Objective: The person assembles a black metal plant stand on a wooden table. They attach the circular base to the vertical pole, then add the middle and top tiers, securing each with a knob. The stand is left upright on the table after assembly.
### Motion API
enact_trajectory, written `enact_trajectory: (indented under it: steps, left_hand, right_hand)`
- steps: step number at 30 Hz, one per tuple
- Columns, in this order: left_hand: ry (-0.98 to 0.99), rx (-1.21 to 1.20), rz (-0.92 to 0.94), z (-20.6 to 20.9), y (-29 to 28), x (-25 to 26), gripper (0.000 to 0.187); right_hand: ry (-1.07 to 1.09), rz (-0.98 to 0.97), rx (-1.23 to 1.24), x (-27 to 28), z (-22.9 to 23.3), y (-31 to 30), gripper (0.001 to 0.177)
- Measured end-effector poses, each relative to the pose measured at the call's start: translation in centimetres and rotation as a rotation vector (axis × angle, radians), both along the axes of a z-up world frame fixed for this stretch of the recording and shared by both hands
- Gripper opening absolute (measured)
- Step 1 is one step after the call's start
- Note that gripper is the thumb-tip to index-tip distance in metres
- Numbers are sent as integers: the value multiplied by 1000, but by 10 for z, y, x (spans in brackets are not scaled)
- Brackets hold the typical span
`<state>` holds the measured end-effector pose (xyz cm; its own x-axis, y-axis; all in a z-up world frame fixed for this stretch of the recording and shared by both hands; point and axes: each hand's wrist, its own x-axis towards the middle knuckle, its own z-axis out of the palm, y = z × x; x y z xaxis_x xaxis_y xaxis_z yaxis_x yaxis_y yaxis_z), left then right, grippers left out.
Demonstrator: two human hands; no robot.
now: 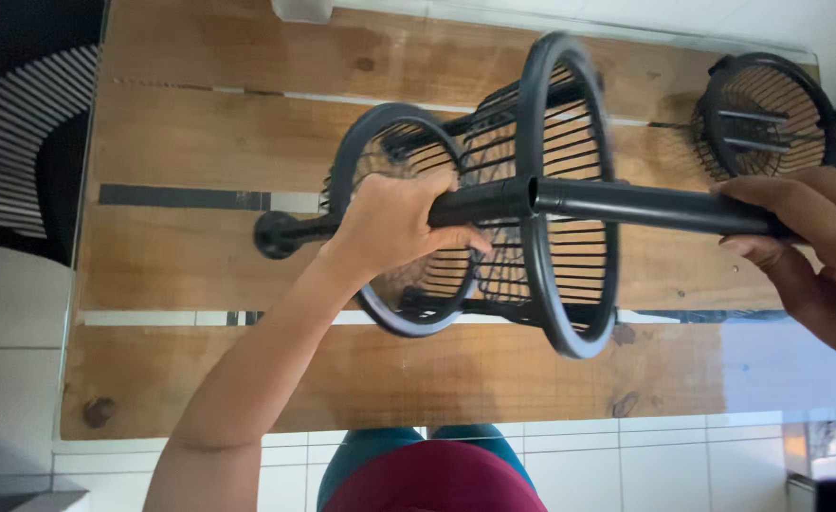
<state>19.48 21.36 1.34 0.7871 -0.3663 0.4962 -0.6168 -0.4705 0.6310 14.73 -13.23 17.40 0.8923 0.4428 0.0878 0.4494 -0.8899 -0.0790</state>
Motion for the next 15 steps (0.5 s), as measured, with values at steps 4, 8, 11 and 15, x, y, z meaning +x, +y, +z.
enact_trajectory:
  steps: [4, 8, 11, 15]
  left_hand:
    - [75, 97, -39, 14, -13, -11, 55]
    - [74, 201, -29, 20, -24, -17, 58]
    - [15, 201, -24, 21, -30, -22, 60]
    - [23, 203, -53, 22, -40, -25, 57]
  right_hand:
    - [-132, 58, -220, -10, 9, -17, 46]
    - [-211, 86, -375, -18, 14, -24, 48]
    - [-326, 153, -449, -23, 14, -30, 46]
    - [-377, 245, -433, -26, 10, -46, 41]
